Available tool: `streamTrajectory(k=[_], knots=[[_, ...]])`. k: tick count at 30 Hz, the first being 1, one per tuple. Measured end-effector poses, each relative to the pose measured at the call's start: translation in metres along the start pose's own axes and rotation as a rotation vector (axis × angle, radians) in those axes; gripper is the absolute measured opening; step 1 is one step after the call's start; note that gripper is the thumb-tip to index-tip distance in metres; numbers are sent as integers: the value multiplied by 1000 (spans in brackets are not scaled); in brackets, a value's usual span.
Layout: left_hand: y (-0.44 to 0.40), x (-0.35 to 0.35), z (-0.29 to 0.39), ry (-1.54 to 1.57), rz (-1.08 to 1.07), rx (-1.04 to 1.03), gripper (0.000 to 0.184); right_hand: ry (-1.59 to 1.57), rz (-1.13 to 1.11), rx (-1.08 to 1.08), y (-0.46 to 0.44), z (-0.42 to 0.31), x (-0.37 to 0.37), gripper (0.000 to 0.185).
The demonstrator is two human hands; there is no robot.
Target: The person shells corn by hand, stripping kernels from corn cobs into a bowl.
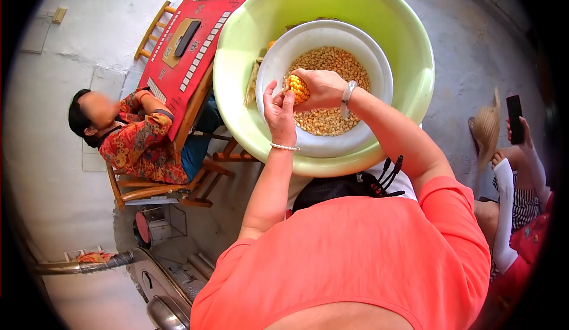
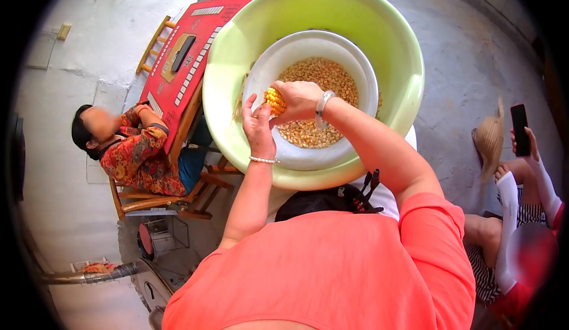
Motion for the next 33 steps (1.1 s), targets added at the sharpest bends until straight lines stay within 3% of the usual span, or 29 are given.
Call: streamTrajectory(k=[4,10,19,25,29,33], knots=[[1,-5,0,12,-33,42,38,21,-18,-28,0,1,-1,64],[-2,1,0,-108,54,-146,23,138,25,-26,3,1,1,43],[0,5,3,-82,95,-73,16,200,0,25,5,-5,-3,40],[2,10,5,-254,198,-52,14,236,-2,63,5,-4,-7,49],[3,10,5,-249,204,-55,16,237,-100,-40,3,-3,-10,53],[2,12,-1,-183,199,-45,14,174,-34,-15,7,-7,-5,44]])
Point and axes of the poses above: each hand's wrist, its own y-axis away from the middle knuckle, its own x-axis out of the back of the hand, z = x × y, the point moved 6 cm from there along -y, towards the middle knuckle, and after that the axes turned 10 degrees about -x, right-handed, at the moved point
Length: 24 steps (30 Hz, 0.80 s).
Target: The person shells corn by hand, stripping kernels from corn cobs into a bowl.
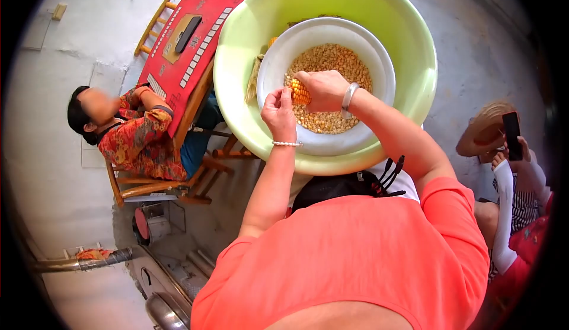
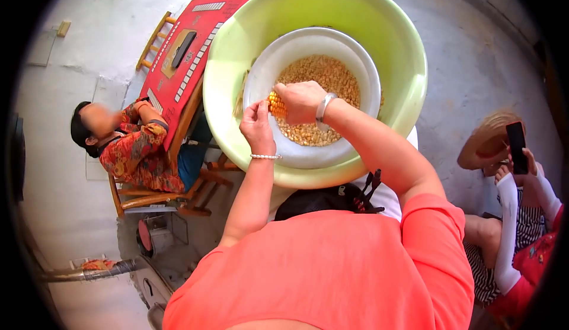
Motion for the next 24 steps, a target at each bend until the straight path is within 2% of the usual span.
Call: streamTrajectory(k=[5,10,13,14,17,20,24], knots=[[-3,9,-15,29,75,71,12,6,-21,-58,-3,7,-3,47],[2,-2,-17,94,-62,271,26,14,7,-30,-3,7,1,55],[8,-15,-13,111,-186,297,33,-13,36,-7,-3,9,-2,54],[8,-17,-17,136,-225,275,40,-28,44,0,-4,10,-3,53],[7,-17,-23,167,-244,224,41,-14,4,-6,-6,13,-7,57],[6,-15,-14,155,-236,148,44,-61,90,103,-4,10,-7,64],[6,-20,8,188,-299,101,48,-161,196,164,-1,2,7,54]])
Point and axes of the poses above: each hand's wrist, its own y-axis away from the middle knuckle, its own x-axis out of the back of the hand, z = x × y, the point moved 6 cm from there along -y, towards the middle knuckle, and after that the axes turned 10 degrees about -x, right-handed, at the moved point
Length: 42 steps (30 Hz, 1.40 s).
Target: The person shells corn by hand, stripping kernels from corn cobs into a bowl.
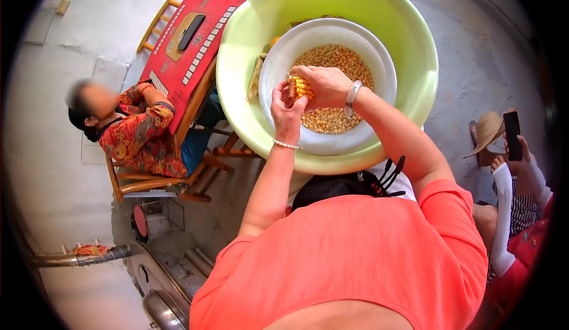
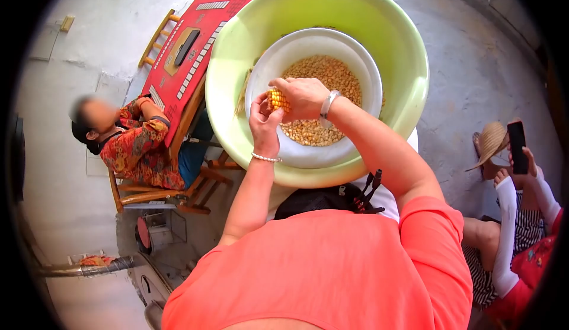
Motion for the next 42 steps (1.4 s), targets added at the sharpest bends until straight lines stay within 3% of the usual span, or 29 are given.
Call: streamTrajectory(k=[3,8,15,27,42], knots=[[-1,-6,9,43,-40,-39,50,107,-102,-95,-1,-4,6,50],[-1,-8,10,117,16,-70,47,119,-55,-57,-4,9,-4,43],[-2,11,0,-45,79,-239,32,122,-90,-73,-2,4,-4,40],[-2,6,7,-52,85,-285,15,122,-85,-75,-3,7,-7,48],[-3,16,-3,-194,193,-250,17,135,-118,-143,-3,11,-8,49]])
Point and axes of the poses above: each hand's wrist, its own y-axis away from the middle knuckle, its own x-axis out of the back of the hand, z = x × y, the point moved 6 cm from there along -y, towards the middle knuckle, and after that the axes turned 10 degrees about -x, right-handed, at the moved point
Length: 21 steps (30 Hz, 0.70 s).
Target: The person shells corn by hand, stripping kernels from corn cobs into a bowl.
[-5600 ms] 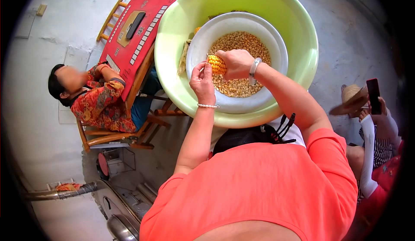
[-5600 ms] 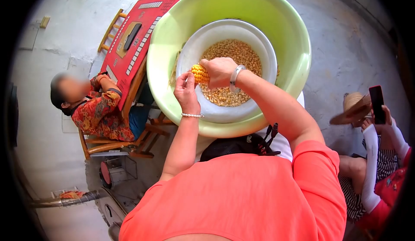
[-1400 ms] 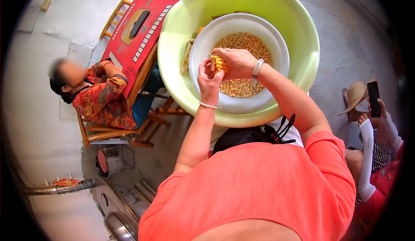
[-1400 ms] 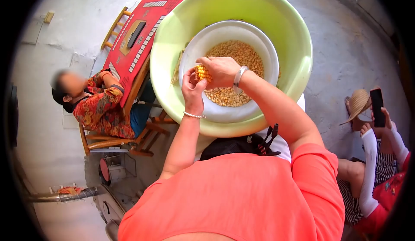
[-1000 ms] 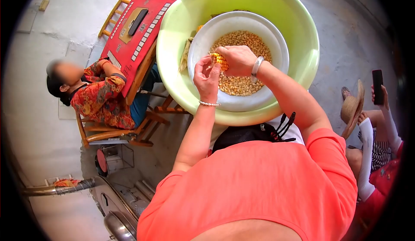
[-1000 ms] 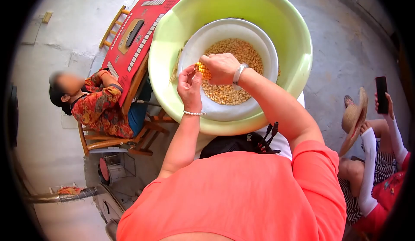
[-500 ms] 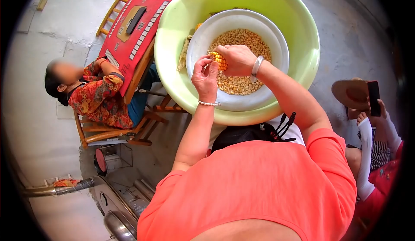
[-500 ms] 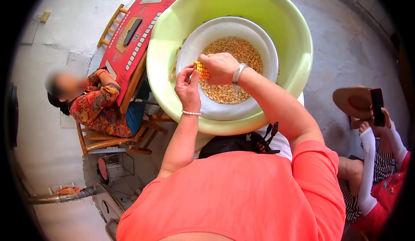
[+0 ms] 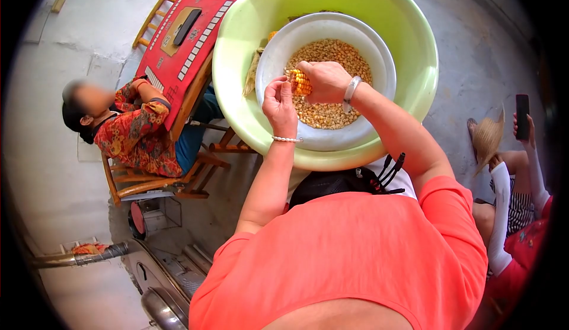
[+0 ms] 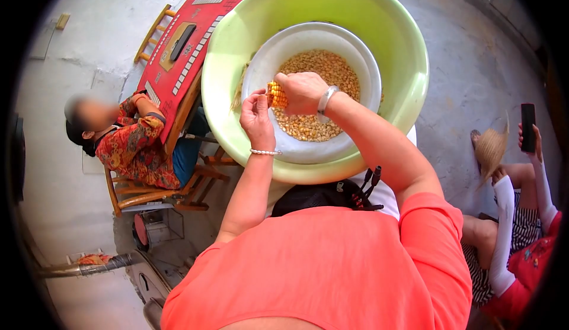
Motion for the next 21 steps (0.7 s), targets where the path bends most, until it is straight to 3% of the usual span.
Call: streamTrajectory(k=[10,19,21], knots=[[5,-1,0,30,-42,99,15,146,36,82,9,-8,2,33],[-2,-5,6,-1,-53,44,21,130,75,137,8,-11,9,31],[-1,-6,5,-48,-51,13,20,147,53,111,4,-6,4,38]])
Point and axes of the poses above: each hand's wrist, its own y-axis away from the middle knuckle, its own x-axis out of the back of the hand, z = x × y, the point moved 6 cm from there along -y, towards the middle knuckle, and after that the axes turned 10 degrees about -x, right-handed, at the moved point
